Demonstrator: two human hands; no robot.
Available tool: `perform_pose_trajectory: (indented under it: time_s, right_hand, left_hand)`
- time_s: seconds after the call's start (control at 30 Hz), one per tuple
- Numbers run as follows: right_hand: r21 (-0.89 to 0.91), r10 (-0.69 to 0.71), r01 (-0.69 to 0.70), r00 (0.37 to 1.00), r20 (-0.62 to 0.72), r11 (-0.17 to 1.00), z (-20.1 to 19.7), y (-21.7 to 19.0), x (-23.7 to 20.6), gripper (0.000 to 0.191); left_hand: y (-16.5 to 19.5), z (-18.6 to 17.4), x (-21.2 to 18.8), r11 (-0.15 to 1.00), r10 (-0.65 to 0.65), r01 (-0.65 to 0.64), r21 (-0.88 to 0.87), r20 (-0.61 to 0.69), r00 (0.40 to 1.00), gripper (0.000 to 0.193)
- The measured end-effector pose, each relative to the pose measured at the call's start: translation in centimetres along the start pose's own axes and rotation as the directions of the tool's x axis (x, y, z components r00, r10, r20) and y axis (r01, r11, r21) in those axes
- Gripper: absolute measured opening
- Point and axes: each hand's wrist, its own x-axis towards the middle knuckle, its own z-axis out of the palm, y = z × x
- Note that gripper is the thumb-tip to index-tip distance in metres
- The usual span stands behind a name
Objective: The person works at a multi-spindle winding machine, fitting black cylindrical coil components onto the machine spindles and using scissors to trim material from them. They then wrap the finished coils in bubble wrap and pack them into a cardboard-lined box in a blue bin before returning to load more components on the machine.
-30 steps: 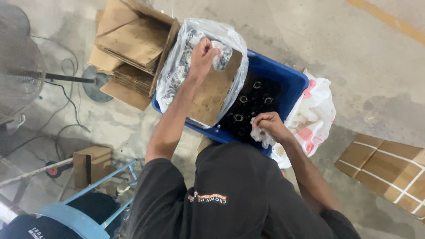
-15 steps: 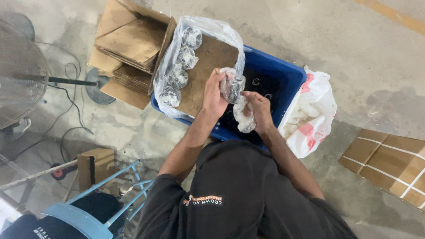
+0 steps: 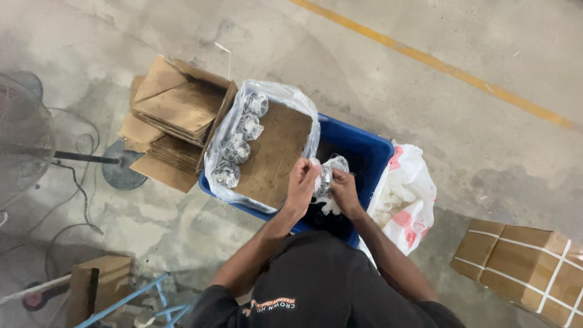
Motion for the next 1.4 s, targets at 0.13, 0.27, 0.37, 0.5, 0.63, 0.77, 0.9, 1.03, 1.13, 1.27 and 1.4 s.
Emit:
perform_pose_trajectory:
  time_s: [0.13,0.27,0.37,0.5,0.63,0.77,0.9,1.03,1.13,1.27,1.4]
  right_hand:
    - [-0.011,0.062,-0.062,0.998,0.008,0.998,-3.4,1.4,-0.4,0.018]
    - [-0.318,0.169,-0.12,0.977,0.131,0.941,-4.7,2.9,-1.7,0.019]
    - [-0.391,0.19,-0.084,0.952,0.241,0.917,-4.3,2.7,-1.4,0.019]
    - [0.038,0.142,-0.144,0.988,0.056,0.989,-3.4,-0.5,0.6,0.016]
    - [0.179,-0.088,0.129,0.971,-0.224,0.975,-2.0,-4.5,1.3,0.018]
    - [-0.229,-0.341,0.263,0.829,-0.444,0.937,-1.3,-5.2,-2.5,0.031]
    - [0.088,-0.143,0.167,0.963,-0.229,0.982,-2.3,-2.4,-7.7,0.046]
    - [0.142,0.078,-0.037,0.951,-0.3,0.989,-6.0,2.1,-13.7,0.053]
    - [-0.232,0.067,-0.293,0.74,-0.669,0.927,-12.2,4.0,-15.4,0.075]
    - [-0.403,-0.045,-0.454,0.617,-0.785,0.795,-19.1,6.6,-15.9,0.075]
    - [-0.713,-0.083,-0.39,0.844,-0.53,0.583,-19.1,9.2,-13.2,0.08]
  left_hand:
    - [-1.5,-4.5,-0.5,0.937,-0.042,0.026,0.348,0.038,0.998,0.019]
    - [-2.5,-9.6,-2.1,0.309,-0.222,-0.08,0.948,0.153,0.963,0.013]
    - [-3.1,-9.1,-2.2,0.463,-0.216,-0.241,0.853,0.372,0.903,0.043]
    - [-3.0,-4.1,-1.8,0.927,-0.128,-0.072,0.367,0.491,0.862,0.059]
    - [-3.3,1.9,-0.9,0.902,-0.154,-0.023,0.431,0.371,0.916,0.068]
    - [-3.3,3.9,-0.8,0.952,-0.081,-0.018,0.305,0.311,0.947,0.048]
    - [-3.1,3.3,-1.9,0.829,-0.169,-0.062,0.556,0.354,0.92,0.042]
    - [-4.3,1.9,-4.4,0.454,-0.517,0.076,0.888,0.193,0.834,0.041]
    - [-6.6,0.3,-4.5,0.588,-0.575,0.253,0.768,0.176,0.799,0.034]
    - [-8.5,-5.1,-5.1,0.755,-0.416,0.308,0.579,0.06,0.907,0.028]
    - [-8.9,-7.9,-3.0,0.806,-0.256,0.284,0.519,-0.128,0.958,0.023]
